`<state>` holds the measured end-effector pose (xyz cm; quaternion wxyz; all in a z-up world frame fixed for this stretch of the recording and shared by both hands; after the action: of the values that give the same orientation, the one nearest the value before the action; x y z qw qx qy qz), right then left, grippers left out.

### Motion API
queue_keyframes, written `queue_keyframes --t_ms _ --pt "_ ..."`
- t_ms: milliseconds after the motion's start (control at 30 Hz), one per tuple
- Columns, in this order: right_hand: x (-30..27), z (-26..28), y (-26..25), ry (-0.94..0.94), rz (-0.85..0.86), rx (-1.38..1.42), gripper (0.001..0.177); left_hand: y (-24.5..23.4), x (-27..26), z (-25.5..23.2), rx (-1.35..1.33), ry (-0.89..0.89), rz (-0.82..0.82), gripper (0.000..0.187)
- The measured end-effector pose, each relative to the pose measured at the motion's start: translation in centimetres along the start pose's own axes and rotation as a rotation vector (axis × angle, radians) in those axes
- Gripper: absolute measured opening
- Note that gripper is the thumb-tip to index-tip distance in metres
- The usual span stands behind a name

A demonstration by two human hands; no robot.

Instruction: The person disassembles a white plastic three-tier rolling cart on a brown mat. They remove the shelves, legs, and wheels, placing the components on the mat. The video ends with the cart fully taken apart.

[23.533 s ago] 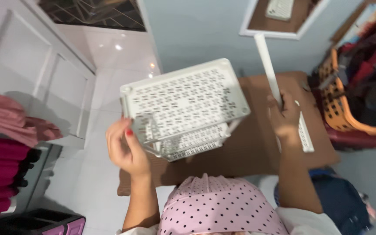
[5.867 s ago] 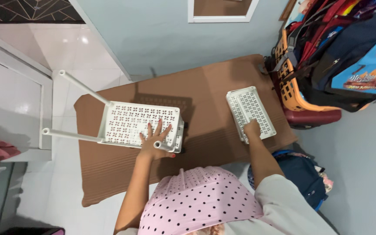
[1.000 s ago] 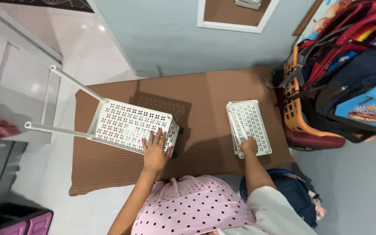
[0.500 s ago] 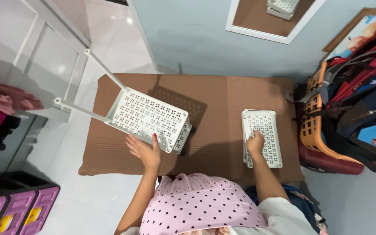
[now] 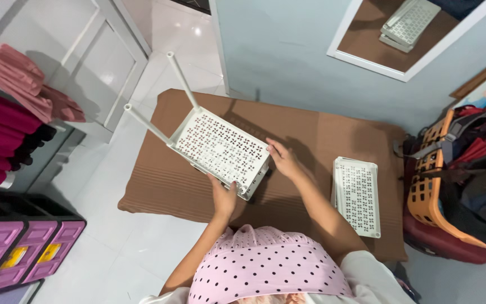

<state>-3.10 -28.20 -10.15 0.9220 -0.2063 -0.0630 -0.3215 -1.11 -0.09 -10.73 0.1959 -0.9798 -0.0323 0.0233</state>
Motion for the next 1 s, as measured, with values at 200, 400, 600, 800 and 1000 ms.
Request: queue_keyframes --t_ms 200,400,600,800,1000 --pt "-1.2 -3.1 0.7 0.073 -0.044 0.033 0.039 0.6 2.1 1.7 -0.041 0.026 0.145 0.102" --pt "-5.0 -7.6 0.3 0.513 -0.025 0.219 0.044 3.0 6.7 2.3 -0.149 0.195 0.445 0.102" --pt "-9.6 -6.4 1.0 0.572 -0.059 0.247 0.045 6.0 12.2 2.2 0.101 0.185 0.689 0.102" --pt "-12.2 -4.5 3.5 0.691 0.050 0.134 0.048 9.0 15.6 -0.9 -0.021 0.366 0.886 0.089" --pt "-14.1 -1.6 8.7 0.665 0.287 0.098 0.037 11.1 19.5 -4.5 0.409 0.621 0.904 0.066"
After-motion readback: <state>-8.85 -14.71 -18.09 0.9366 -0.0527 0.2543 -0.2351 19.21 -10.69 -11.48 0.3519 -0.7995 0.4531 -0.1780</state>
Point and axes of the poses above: each hand's wrist, its own x-axis towards the middle knuckle, its own y-axis out of the palm, z = x × y, the point moved 8 cm from there along x, towards the middle knuckle, and after that the axes turned 13 degrees about -z, right-handed, at the moved point
